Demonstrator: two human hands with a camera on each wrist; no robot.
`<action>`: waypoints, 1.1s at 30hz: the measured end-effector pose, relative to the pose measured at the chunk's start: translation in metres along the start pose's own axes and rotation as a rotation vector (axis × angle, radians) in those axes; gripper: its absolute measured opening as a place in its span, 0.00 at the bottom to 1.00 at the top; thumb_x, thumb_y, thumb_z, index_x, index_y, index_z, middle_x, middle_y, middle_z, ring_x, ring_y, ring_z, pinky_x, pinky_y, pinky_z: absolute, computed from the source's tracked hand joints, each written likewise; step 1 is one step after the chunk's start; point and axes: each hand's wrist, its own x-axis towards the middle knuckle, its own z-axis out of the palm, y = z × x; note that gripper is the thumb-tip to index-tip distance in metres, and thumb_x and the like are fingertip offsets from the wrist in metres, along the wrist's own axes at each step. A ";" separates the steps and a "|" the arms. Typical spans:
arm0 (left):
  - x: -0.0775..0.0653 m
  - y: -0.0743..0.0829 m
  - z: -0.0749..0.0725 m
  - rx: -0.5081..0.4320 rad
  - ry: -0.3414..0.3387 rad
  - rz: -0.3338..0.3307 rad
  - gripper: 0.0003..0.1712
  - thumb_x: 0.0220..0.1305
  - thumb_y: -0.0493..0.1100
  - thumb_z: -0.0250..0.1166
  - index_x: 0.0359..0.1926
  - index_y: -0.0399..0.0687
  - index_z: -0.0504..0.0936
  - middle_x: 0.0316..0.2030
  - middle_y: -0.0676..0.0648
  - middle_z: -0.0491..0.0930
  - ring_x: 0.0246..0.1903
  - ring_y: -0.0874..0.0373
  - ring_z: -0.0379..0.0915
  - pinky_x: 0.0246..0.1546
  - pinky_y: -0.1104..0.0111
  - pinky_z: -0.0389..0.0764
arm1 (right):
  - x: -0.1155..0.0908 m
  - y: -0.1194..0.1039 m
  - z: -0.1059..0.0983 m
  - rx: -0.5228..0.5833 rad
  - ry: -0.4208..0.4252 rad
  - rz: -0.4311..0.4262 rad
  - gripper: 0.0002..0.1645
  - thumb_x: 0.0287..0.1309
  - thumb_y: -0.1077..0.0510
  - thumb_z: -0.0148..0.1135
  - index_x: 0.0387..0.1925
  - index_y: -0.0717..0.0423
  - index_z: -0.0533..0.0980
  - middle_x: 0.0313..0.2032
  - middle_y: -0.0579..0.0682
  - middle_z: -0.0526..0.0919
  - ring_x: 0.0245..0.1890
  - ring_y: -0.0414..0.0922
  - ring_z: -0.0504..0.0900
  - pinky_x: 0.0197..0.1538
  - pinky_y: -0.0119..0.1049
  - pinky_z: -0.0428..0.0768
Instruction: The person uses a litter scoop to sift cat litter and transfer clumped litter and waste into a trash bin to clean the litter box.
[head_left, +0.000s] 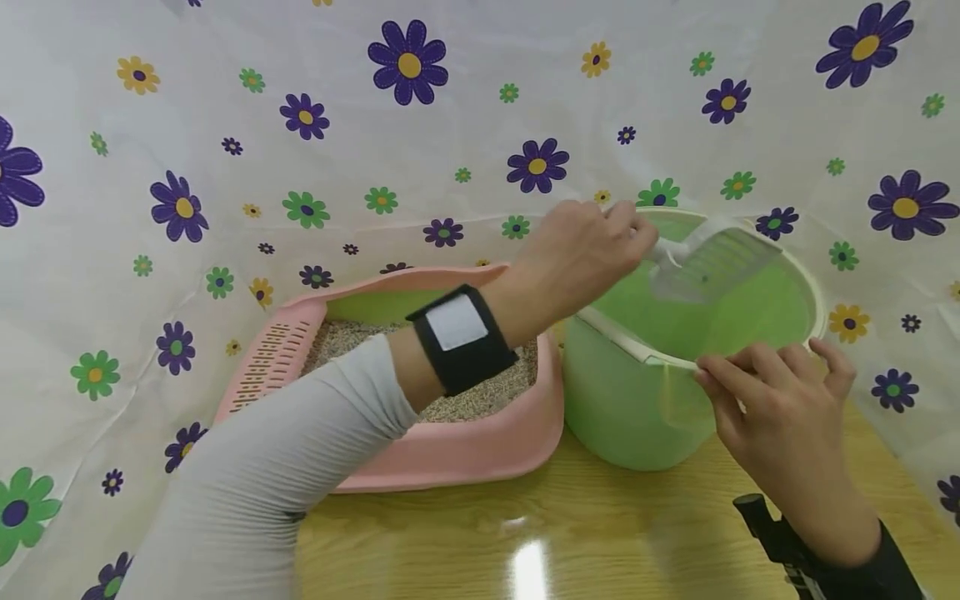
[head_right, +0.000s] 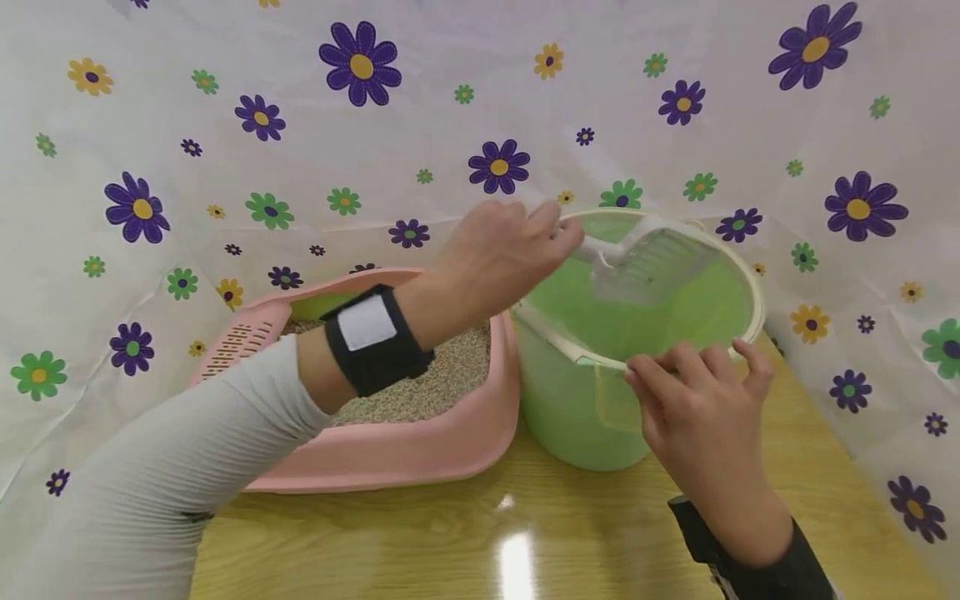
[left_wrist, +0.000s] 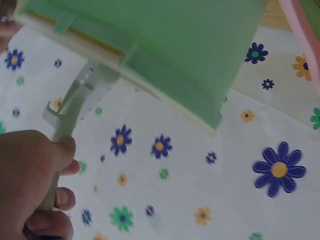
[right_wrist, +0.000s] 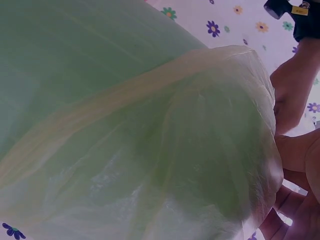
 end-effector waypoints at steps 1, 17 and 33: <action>-0.007 -0.007 0.001 -0.069 0.005 -0.042 0.16 0.83 0.42 0.46 0.61 0.48 0.75 0.39 0.52 0.79 0.22 0.63 0.57 0.21 0.74 0.63 | -0.001 -0.001 0.001 0.002 0.003 0.002 0.34 0.78 0.42 0.50 0.31 0.65 0.87 0.25 0.60 0.79 0.28 0.60 0.68 0.57 0.69 0.54; -0.236 -0.106 0.125 -0.681 -0.490 -0.530 0.17 0.76 0.51 0.57 0.54 0.44 0.79 0.27 0.47 0.76 0.22 0.56 0.68 0.20 0.66 0.69 | 0.000 -0.004 -0.002 -0.027 -0.033 0.020 0.38 0.79 0.41 0.46 0.32 0.68 0.86 0.26 0.63 0.79 0.29 0.63 0.67 0.59 0.70 0.53; -0.144 -0.077 0.243 -0.551 -0.606 -0.258 0.10 0.77 0.46 0.58 0.50 0.46 0.79 0.29 0.45 0.81 0.23 0.54 0.71 0.24 0.63 0.74 | -0.005 0.002 0.002 -0.035 0.028 -0.007 0.33 0.79 0.44 0.50 0.29 0.65 0.86 0.23 0.59 0.78 0.26 0.59 0.65 0.56 0.69 0.56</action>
